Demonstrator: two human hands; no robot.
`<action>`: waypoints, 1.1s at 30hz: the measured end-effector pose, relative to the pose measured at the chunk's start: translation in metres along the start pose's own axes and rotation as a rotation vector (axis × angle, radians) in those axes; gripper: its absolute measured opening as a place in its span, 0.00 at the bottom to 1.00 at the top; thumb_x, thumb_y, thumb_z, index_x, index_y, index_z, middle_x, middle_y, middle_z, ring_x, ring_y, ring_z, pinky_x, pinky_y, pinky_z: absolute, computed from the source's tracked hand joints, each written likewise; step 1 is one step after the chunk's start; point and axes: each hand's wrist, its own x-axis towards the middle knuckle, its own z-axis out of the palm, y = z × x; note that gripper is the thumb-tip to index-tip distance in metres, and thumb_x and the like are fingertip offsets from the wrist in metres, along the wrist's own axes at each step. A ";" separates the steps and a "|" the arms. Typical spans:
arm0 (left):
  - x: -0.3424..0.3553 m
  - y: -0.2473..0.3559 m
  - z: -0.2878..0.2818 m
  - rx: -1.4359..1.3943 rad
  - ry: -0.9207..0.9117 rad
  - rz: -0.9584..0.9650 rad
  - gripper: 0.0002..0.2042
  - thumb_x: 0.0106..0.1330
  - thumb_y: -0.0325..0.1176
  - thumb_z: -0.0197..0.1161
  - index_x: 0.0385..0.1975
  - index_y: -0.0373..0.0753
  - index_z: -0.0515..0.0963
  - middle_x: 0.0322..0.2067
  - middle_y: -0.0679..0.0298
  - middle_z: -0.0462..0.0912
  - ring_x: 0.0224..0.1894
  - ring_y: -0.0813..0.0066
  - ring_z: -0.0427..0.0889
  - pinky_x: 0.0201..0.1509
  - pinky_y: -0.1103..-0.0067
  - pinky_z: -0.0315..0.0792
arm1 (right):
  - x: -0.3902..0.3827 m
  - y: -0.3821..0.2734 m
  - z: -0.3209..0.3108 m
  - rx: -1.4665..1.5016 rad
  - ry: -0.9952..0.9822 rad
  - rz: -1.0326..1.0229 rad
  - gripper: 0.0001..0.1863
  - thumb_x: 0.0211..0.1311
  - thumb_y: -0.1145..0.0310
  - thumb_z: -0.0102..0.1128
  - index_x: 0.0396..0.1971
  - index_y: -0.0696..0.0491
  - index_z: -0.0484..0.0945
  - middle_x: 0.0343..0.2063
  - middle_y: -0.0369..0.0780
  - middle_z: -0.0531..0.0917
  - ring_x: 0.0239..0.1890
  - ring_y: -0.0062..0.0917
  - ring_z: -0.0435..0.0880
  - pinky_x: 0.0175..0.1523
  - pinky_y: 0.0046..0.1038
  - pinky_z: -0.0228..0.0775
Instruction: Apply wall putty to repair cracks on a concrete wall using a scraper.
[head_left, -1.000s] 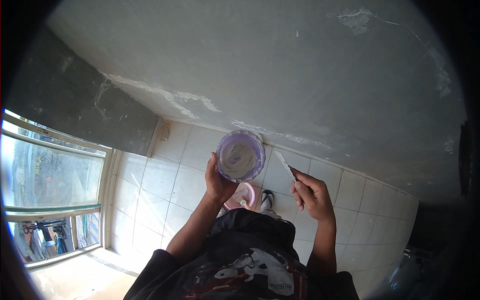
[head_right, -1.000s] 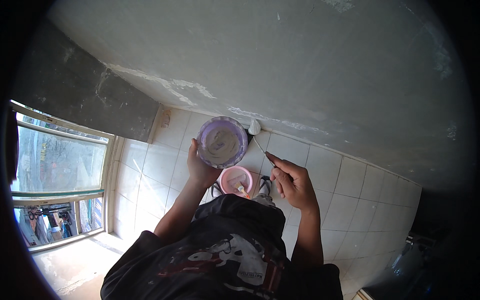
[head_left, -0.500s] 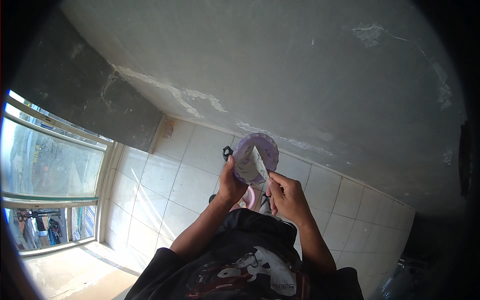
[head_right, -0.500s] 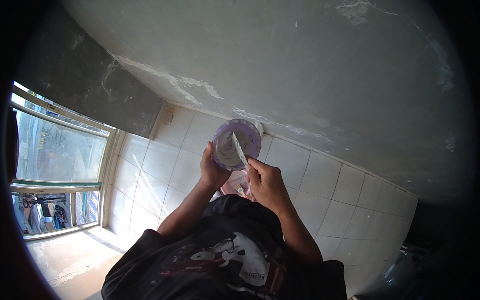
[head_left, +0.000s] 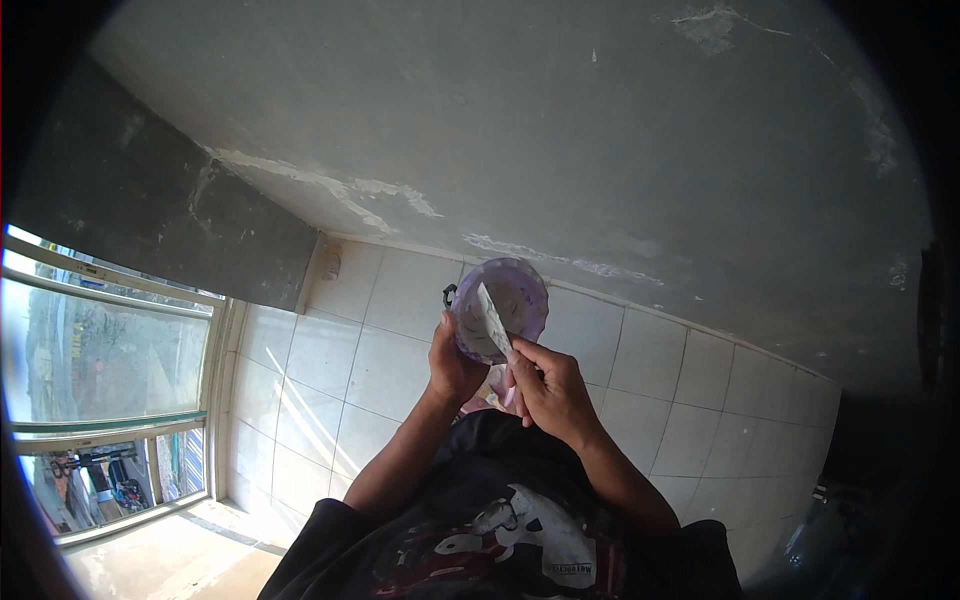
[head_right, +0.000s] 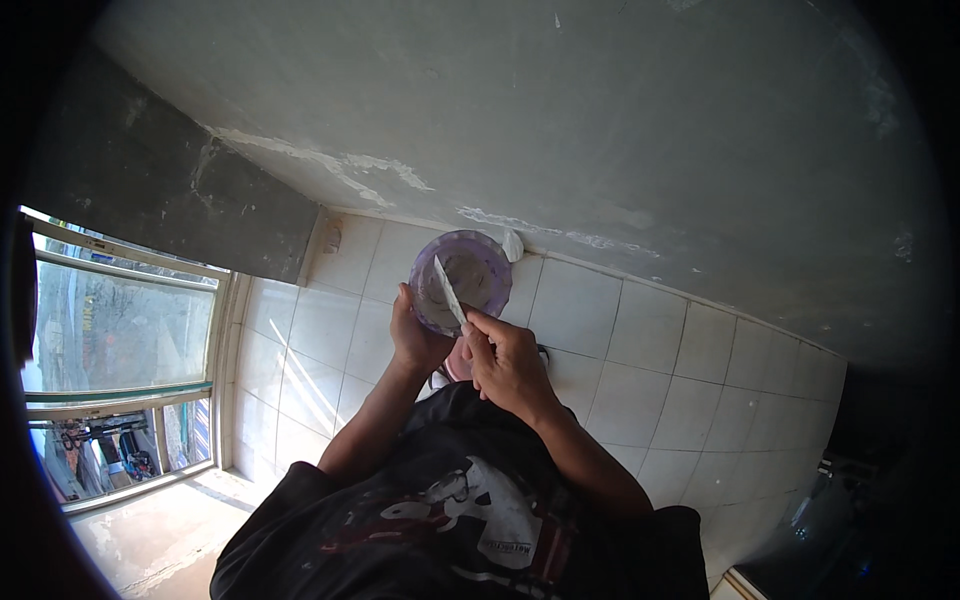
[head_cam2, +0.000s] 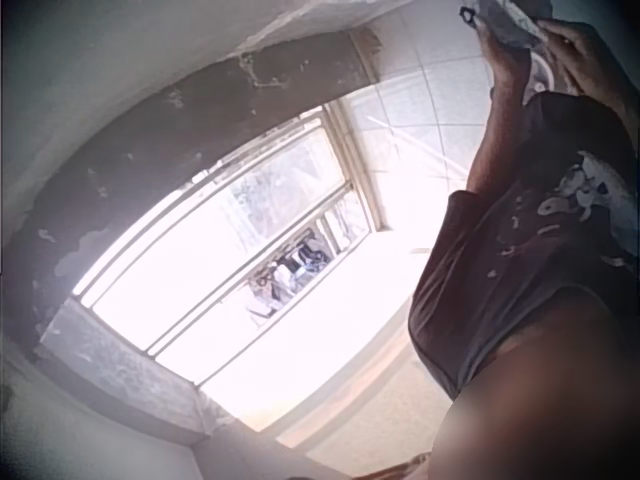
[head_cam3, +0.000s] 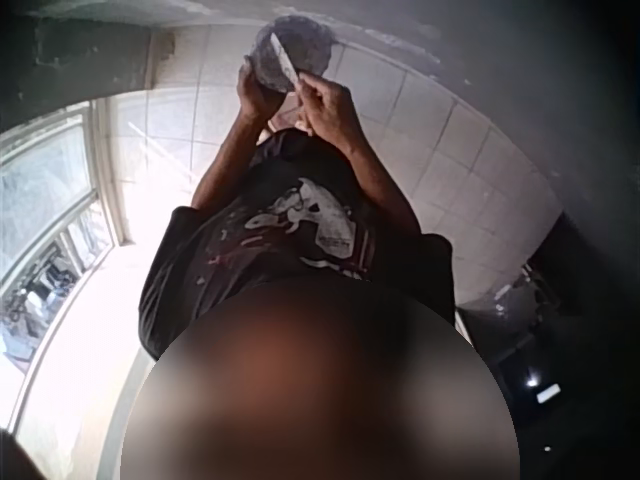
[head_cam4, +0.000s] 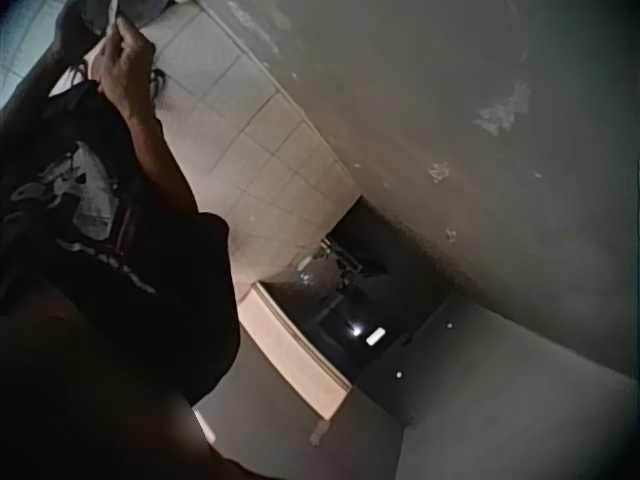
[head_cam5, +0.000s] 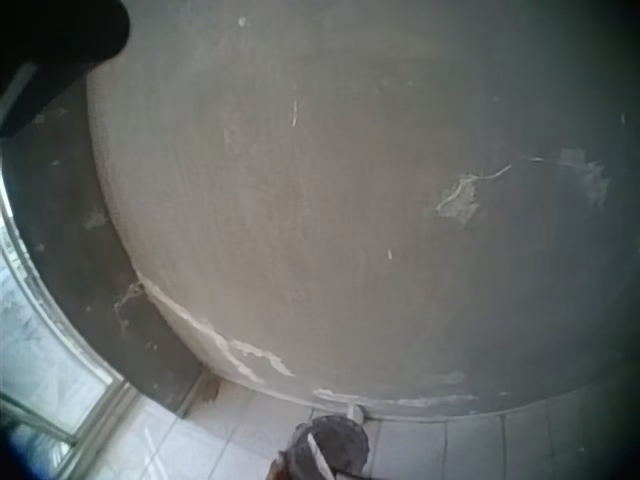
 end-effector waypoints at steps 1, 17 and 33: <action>-0.001 0.001 0.003 0.002 0.001 -0.003 0.37 0.74 0.62 0.35 0.68 0.34 0.62 0.64 0.50 0.70 0.66 0.50 0.68 0.71 0.58 0.59 | 0.002 0.000 -0.002 -0.067 0.017 -0.063 0.18 0.78 0.66 0.47 0.57 0.62 0.75 0.20 0.35 0.78 0.13 0.13 0.73 0.18 0.19 0.66; 0.001 0.018 -0.001 0.065 -0.064 -0.018 0.44 0.66 0.69 0.45 0.70 0.34 0.59 0.68 0.50 0.64 0.70 0.50 0.63 0.73 0.56 0.56 | -0.006 0.000 -0.031 -0.572 0.111 -0.252 0.15 0.69 0.69 0.54 0.50 0.60 0.80 0.24 0.51 0.84 0.23 0.35 0.87 0.30 0.32 0.77; 0.001 0.023 0.029 0.276 -0.166 0.130 0.51 0.57 0.62 0.64 0.74 0.39 0.48 0.67 0.49 0.62 0.70 0.53 0.63 0.72 0.59 0.60 | -0.033 0.011 0.013 0.504 -0.029 0.156 0.15 0.79 0.63 0.42 0.38 0.59 0.71 0.22 0.37 0.75 0.11 0.20 0.74 0.14 0.21 0.67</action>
